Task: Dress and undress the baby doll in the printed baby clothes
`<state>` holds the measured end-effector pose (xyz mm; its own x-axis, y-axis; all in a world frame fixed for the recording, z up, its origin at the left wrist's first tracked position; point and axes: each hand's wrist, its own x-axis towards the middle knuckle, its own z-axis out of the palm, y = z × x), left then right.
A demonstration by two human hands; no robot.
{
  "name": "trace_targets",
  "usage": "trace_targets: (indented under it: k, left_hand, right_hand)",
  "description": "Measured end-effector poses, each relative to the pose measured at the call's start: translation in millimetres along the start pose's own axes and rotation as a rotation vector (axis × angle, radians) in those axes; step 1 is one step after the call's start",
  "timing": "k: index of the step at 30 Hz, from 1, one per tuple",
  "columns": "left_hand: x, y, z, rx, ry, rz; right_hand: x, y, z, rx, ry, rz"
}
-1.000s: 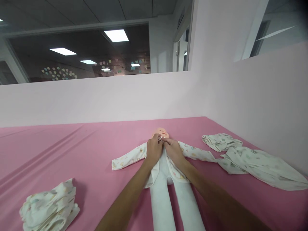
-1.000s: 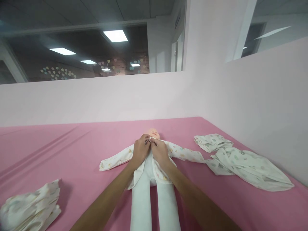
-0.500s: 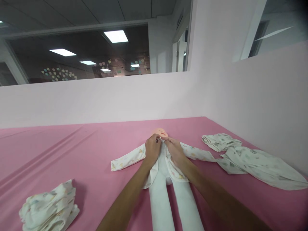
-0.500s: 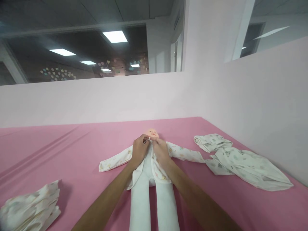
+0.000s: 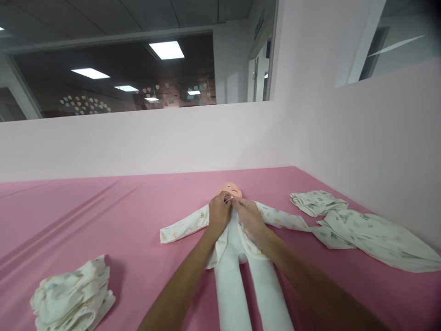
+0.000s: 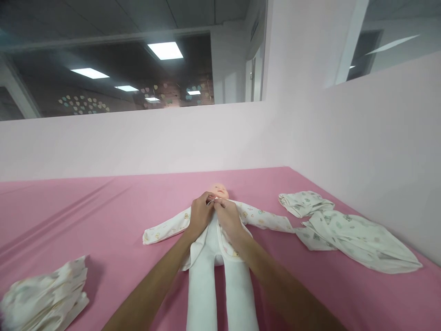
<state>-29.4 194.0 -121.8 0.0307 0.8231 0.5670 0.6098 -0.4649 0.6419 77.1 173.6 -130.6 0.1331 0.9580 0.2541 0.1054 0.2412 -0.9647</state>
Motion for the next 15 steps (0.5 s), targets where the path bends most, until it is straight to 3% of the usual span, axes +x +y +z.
trace_targets:
  k: [15]
  left_hand:
    - [0, -2, 0.2, -0.071, -0.028, -0.032]
  right_hand:
    - [-15, -12, 6, -0.164, 0.036, -0.060]
